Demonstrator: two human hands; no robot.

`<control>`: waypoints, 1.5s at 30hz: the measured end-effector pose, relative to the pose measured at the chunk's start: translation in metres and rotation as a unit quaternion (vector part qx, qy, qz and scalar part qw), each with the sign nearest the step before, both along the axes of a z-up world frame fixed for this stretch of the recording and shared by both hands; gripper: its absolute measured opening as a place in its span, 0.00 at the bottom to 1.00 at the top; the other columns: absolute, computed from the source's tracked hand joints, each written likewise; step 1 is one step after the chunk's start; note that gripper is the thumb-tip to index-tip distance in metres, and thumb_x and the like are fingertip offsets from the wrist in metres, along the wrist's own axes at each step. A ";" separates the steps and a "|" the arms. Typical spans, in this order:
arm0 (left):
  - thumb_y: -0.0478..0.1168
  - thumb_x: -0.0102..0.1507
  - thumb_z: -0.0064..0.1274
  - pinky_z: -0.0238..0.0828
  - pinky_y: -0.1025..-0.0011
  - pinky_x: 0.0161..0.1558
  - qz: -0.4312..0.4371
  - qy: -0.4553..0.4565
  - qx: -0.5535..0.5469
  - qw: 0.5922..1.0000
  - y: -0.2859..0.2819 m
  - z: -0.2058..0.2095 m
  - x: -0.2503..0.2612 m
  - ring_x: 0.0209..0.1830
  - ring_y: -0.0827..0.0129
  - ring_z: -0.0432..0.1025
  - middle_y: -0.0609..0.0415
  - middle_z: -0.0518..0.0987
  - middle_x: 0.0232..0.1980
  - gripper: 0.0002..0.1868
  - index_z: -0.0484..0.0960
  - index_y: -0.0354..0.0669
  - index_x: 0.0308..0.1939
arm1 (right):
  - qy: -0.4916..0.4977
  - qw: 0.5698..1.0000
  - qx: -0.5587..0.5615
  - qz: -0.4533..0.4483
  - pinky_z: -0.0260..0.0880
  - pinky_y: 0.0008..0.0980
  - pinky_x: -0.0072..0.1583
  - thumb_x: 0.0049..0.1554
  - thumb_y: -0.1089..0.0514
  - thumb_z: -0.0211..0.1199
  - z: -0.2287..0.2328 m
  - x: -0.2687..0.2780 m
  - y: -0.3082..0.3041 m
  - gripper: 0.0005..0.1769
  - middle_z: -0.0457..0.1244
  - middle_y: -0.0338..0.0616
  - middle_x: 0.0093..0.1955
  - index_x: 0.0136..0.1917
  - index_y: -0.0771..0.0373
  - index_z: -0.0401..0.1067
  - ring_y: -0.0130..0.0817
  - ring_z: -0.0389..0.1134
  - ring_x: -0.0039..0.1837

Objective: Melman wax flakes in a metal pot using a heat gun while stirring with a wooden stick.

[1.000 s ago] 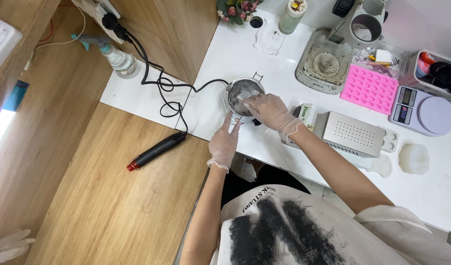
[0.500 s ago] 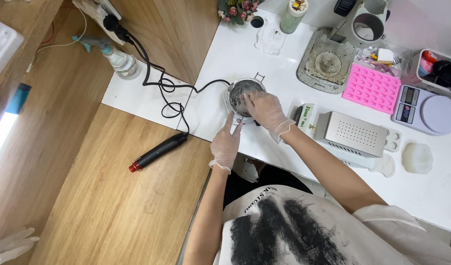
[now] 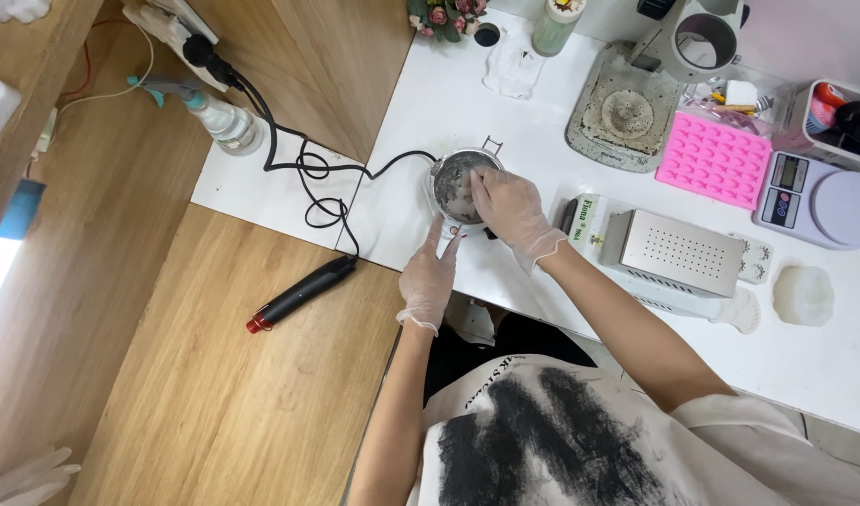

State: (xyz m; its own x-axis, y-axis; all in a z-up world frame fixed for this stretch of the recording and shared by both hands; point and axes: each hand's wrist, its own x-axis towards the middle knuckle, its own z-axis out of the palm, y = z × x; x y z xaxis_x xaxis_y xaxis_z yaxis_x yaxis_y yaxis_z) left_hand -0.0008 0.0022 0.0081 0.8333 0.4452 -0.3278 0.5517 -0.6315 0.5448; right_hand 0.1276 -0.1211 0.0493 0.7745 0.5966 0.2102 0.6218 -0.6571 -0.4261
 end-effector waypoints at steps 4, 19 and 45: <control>0.68 0.67 0.43 0.77 0.55 0.36 0.000 0.014 0.009 1.000 0.001 0.008 0.004 0.36 0.49 0.80 0.45 0.85 0.39 0.33 0.63 0.71 0.75 | 0.053 0.991 0.121 0.003 0.74 0.42 0.46 0.68 0.56 0.50 0.000 -0.002 0.005 0.14 0.71 0.45 0.39 0.47 0.61 0.74 0.46 0.73 0.42; 0.67 0.67 0.43 0.77 0.57 0.30 0.000 0.021 0.034 0.999 -0.002 0.003 0.001 0.28 0.53 0.80 0.48 0.84 0.32 0.33 0.63 0.74 0.75 | 0.112 0.991 0.067 -0.035 0.73 0.44 0.46 0.68 0.53 0.48 -0.011 0.005 0.006 0.17 0.70 0.48 0.38 0.47 0.62 0.74 0.48 0.73 0.41; 0.65 0.67 0.42 0.78 0.57 0.39 -0.032 0.001 0.023 0.999 0.013 -0.006 0.002 0.41 0.52 0.80 0.50 0.85 0.46 0.33 0.60 0.72 0.77 | 0.319 0.923 0.199 -0.086 0.75 0.31 0.53 0.70 0.51 0.46 0.006 0.034 0.000 0.22 0.72 0.44 0.41 0.51 0.66 0.76 0.31 0.75 0.45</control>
